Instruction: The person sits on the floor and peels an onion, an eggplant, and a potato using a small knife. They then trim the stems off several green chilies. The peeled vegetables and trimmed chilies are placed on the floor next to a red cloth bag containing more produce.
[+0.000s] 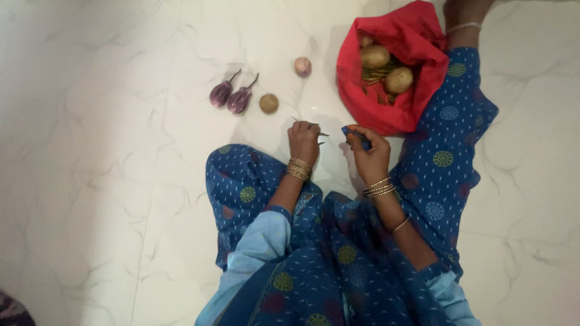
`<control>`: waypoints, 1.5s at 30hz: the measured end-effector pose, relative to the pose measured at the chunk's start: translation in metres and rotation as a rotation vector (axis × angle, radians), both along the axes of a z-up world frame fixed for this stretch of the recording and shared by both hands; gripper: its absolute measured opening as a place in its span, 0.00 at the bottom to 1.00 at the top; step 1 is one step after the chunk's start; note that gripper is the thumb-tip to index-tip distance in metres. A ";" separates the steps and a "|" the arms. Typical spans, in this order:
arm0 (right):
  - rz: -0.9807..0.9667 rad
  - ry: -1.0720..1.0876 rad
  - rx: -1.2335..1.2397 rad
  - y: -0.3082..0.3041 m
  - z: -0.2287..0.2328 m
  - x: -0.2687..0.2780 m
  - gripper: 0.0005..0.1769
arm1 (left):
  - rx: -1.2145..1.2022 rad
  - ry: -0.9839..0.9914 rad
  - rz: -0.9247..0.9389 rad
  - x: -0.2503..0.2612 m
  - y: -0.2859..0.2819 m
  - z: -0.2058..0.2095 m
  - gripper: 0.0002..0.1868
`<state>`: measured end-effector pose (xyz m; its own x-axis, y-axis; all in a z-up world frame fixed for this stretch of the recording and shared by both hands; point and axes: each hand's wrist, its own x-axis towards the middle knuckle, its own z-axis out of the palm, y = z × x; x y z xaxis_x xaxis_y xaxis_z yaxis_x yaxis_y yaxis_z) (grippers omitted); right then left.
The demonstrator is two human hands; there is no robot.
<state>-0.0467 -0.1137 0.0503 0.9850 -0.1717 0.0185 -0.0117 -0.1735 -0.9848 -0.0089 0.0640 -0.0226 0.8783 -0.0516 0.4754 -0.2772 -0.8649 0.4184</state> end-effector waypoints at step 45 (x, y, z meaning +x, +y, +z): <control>-0.063 0.174 0.089 0.000 -0.033 -0.013 0.10 | -0.760 -0.195 -0.583 -0.215 0.018 0.321 0.14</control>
